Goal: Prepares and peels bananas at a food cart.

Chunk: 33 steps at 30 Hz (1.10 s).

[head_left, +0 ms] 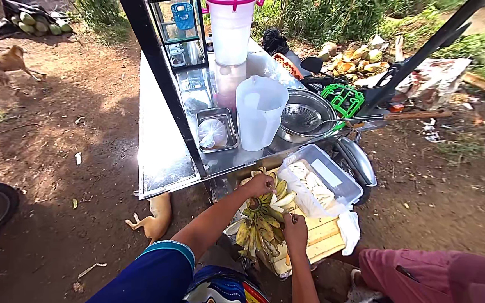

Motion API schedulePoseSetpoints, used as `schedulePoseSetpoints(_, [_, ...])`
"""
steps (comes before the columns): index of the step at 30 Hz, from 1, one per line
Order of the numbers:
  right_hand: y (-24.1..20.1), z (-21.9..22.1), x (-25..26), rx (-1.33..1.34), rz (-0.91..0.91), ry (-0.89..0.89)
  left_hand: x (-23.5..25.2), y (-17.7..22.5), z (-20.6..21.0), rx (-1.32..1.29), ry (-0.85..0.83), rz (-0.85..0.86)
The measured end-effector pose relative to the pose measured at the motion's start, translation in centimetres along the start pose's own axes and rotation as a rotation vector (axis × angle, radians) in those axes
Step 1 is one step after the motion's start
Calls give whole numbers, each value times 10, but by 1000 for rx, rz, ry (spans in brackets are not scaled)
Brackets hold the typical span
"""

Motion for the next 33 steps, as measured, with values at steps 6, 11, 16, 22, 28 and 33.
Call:
schedulePoseSetpoints(6, [-14,5,9,214,-67,-148,-50,49,34,345,46,137])
schedulePoseSetpoints(11, [-14,7,14,333,-60,-221,-58,55,42,287,158,88])
schedulePoseSetpoints(16, [-11,5,20,311,-69,-244,-55,48,43,376,205,196])
schedulePoseSetpoints(22, [-10,7,22,305,-77,-243,-61,40,50,415,308,280])
schedulePoseSetpoints(28, [-15,6,24,273,-63,-270,-61,33,56,399,360,321])
schedulePoseSetpoints(33, [-39,5,34,-42,-146,-199,-57,40,41,400,371,319])
Point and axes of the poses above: each hand's wrist, its own x-axis towards the middle knuckle, its own z-axis out of the palm, y = z × x, the point moved 4 cm from there along x, towards the middle knuckle, and after that the axes turned 1 degree about -x, right-handed, at the moved point
